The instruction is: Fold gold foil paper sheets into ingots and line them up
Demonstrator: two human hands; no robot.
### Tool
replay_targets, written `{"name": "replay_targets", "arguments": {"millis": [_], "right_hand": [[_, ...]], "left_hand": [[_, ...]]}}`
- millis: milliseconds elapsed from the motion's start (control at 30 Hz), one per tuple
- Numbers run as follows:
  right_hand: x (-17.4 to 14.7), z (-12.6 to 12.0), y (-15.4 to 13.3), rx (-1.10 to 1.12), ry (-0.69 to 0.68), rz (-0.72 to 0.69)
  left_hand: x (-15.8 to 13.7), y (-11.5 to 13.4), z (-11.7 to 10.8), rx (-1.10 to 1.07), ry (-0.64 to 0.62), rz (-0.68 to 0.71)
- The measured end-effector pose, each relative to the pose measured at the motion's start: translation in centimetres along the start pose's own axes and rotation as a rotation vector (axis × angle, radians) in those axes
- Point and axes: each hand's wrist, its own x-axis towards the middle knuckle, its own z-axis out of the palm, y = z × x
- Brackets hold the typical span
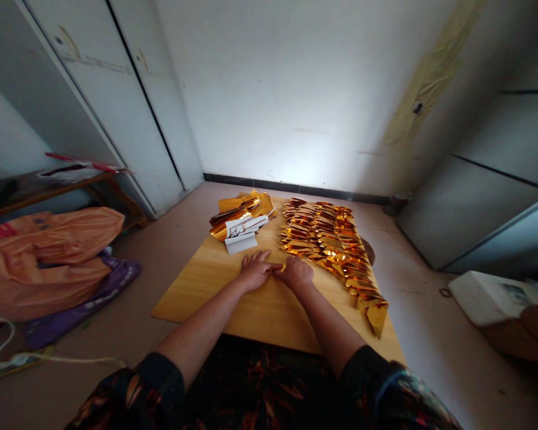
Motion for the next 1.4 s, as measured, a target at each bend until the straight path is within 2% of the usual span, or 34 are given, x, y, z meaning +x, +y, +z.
{"name": "replay_targets", "arguments": {"millis": [433,700,1000,1400], "right_hand": [[0.9,-1.0,1.6,0.067,-0.132,0.0],[1.3,-0.6,3.3,0.125,-0.083,-0.041],[1.8,0.1,4.3,0.167,-0.042,-0.073],[1.2,0.5,5.2,0.188,0.021,-0.148]], "left_hand": [[0.0,-0.1,-0.1,-0.009,-0.028,-0.005],[0.0,0.1,-0.4,-0.018,-0.046,-0.003],[0.1,0.0,-0.7,-0.004,-0.122,-0.004],[0.1,-0.2,-0.8,-0.08,-0.117,-0.001]]}}
